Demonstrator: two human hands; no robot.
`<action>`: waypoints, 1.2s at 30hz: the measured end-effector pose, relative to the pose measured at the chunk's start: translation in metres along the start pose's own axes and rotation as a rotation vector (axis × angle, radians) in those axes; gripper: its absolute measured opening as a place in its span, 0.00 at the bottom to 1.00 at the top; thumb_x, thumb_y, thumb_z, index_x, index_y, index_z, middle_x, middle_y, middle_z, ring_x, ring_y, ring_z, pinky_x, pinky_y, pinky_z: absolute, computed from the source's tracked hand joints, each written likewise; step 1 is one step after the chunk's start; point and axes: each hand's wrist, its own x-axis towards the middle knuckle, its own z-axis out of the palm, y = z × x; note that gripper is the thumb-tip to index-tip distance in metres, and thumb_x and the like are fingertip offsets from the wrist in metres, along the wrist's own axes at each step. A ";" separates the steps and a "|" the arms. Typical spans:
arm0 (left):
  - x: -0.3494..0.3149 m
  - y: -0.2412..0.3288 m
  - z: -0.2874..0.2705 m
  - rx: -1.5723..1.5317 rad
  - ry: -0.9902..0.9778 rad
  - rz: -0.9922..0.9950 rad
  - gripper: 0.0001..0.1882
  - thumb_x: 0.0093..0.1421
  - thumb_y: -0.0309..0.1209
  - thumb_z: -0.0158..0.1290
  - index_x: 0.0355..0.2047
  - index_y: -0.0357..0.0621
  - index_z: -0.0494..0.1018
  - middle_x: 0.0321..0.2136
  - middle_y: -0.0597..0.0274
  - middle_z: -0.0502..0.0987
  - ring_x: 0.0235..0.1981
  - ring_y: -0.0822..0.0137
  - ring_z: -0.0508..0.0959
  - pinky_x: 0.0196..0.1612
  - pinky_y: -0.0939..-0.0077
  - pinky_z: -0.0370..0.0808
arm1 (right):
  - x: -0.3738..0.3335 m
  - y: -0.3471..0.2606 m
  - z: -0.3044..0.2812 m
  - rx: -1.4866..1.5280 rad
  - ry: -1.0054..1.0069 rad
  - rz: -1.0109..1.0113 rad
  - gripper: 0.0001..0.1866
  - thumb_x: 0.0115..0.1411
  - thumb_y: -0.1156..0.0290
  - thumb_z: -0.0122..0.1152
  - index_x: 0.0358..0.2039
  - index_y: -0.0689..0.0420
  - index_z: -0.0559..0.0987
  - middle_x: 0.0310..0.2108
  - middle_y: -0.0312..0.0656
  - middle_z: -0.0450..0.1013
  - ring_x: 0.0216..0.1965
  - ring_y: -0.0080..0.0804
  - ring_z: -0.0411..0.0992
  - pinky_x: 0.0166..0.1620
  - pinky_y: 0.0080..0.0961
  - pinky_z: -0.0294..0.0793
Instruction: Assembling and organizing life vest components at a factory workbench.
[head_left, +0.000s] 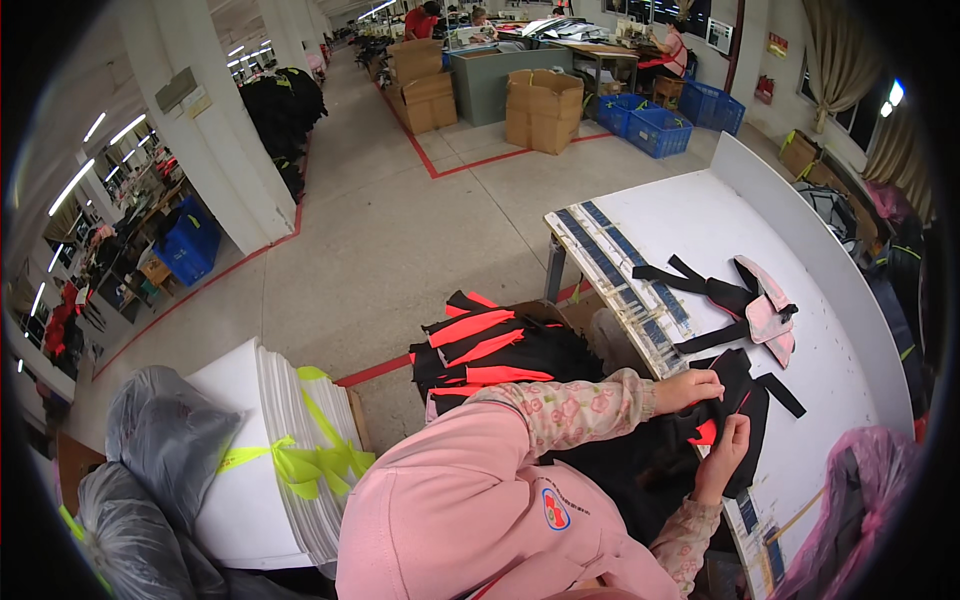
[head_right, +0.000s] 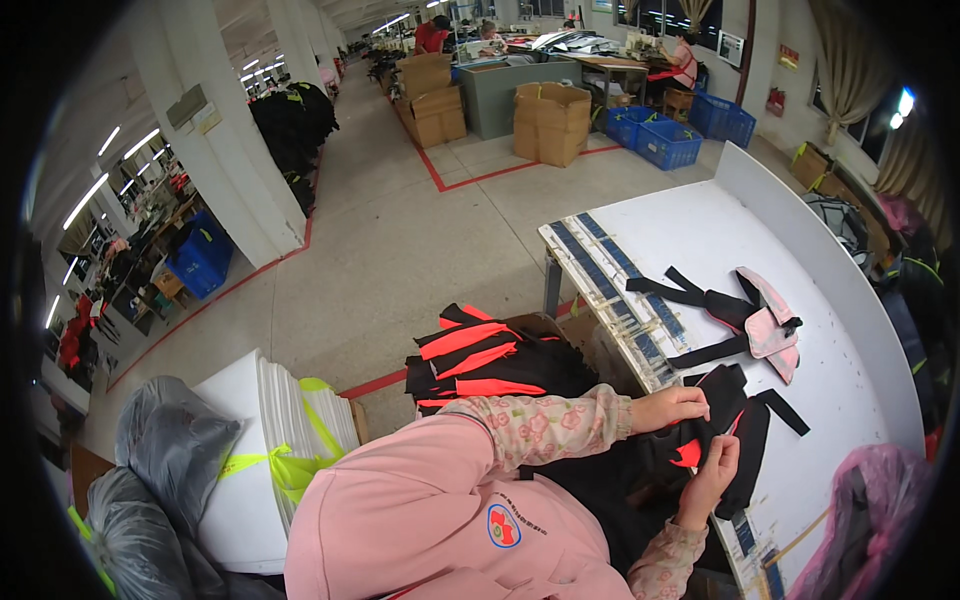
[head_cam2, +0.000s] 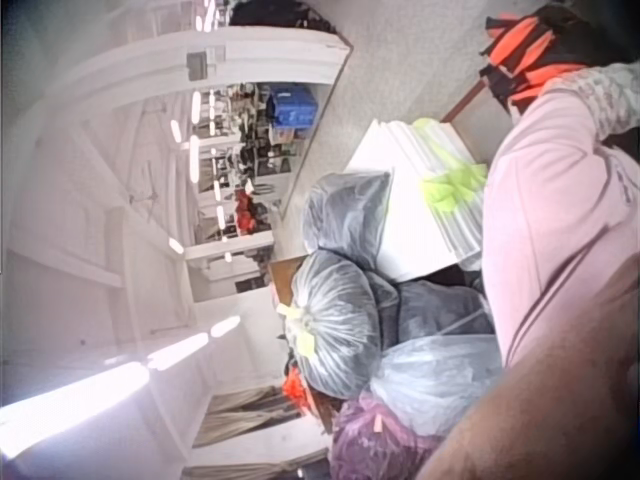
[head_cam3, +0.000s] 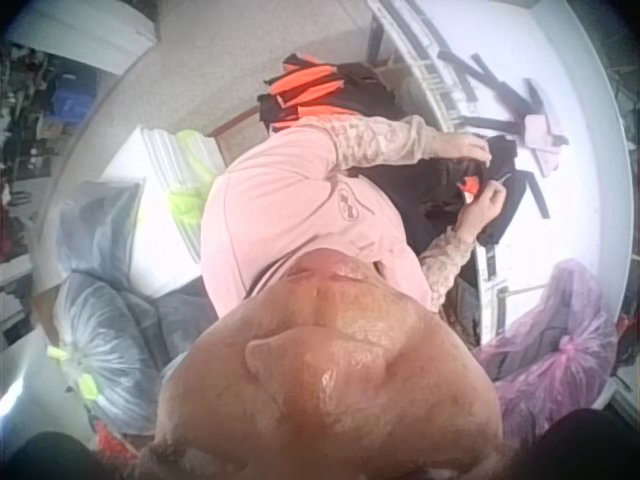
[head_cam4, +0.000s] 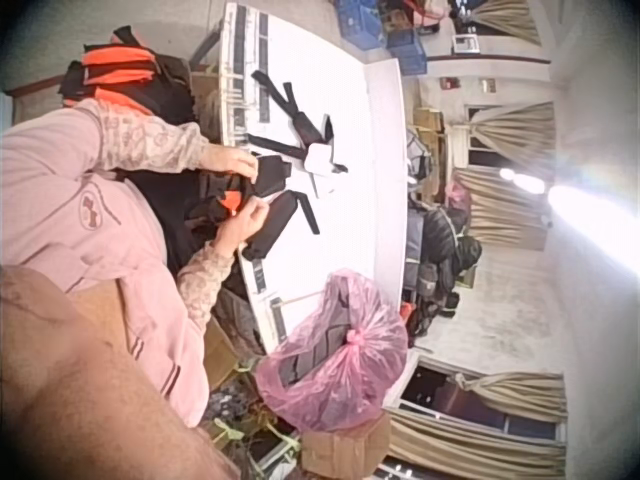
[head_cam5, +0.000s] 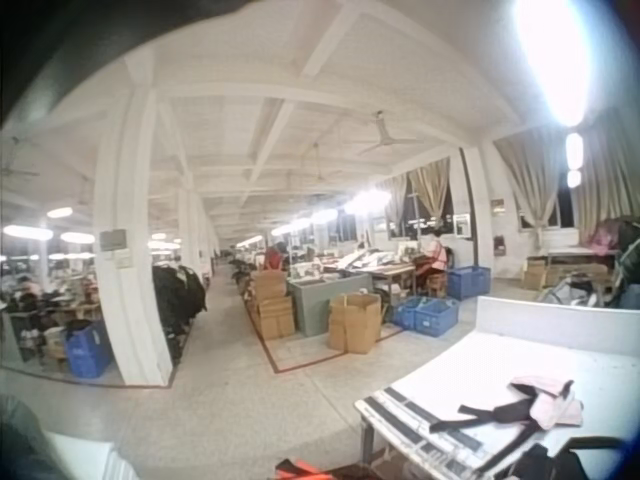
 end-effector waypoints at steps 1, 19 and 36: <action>0.000 -0.004 0.001 -0.052 0.020 -0.071 0.13 0.64 0.37 0.49 0.38 0.40 0.74 0.37 0.67 0.76 0.43 0.76 0.72 0.51 0.80 0.65 | -0.002 -0.007 0.007 -0.068 0.030 -0.022 0.09 0.69 0.69 0.51 0.30 0.56 0.69 0.28 0.27 0.61 0.32 0.13 0.58 0.36 0.13 0.59; -0.021 0.036 0.018 -0.584 0.019 -0.314 0.26 0.67 0.54 0.42 0.51 0.46 0.70 0.47 0.66 0.75 0.41 0.78 0.76 0.46 0.81 0.74 | 0.006 -0.005 0.017 -0.319 0.301 -0.214 0.10 0.69 0.70 0.50 0.31 0.61 0.69 0.29 0.36 0.66 0.34 0.22 0.63 0.46 0.23 0.65; 0.010 -0.044 0.031 -0.832 -0.001 -0.364 0.20 0.68 0.44 0.47 0.49 0.42 0.72 0.44 0.64 0.78 0.44 0.74 0.78 0.49 0.78 0.74 | 0.030 0.007 0.003 0.428 0.172 0.182 0.11 0.70 0.62 0.50 0.35 0.56 0.70 0.29 0.32 0.69 0.30 0.17 0.69 0.35 0.16 0.71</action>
